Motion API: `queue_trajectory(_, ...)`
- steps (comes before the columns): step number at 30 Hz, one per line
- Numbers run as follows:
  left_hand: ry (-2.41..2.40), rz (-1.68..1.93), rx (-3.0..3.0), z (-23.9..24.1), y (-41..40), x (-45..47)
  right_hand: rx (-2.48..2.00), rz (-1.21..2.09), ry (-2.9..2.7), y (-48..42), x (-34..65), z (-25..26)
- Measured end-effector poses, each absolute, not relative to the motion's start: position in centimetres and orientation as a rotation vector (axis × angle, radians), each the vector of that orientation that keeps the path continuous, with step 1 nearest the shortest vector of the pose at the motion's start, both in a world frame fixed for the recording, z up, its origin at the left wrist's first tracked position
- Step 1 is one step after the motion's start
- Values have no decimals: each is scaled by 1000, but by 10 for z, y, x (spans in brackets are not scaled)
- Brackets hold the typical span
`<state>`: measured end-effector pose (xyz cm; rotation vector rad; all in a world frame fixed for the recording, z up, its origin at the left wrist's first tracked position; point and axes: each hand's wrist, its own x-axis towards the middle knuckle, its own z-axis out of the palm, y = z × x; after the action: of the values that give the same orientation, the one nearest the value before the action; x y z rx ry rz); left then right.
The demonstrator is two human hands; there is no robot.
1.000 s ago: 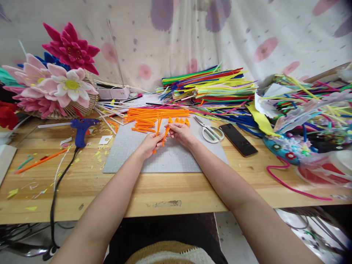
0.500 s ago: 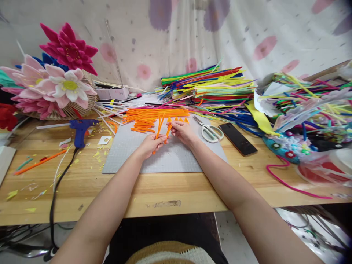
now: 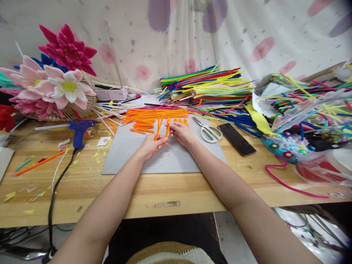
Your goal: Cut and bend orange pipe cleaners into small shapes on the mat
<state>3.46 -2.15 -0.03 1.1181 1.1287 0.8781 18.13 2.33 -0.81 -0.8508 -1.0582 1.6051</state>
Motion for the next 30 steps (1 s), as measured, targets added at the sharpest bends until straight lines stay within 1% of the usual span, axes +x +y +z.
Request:
queue_trajectory(9, 1104, 609, 1150, 9, -15, 26, -881, 1497, -1011, 22, 174, -7)
queue_trajectory(16, 1048, 605, 1050, 9, -13, 26, -853, 1427, -931, 22, 168, -11)
queue_trajectory(23, 958, 696, 836, 10, -12, 20, -801, 1650, -982, 21, 180, -5)
queue_trajectory(30, 963, 628, 906, 8, -10, 20, -855, 1473, -985, 22, 178, -7)
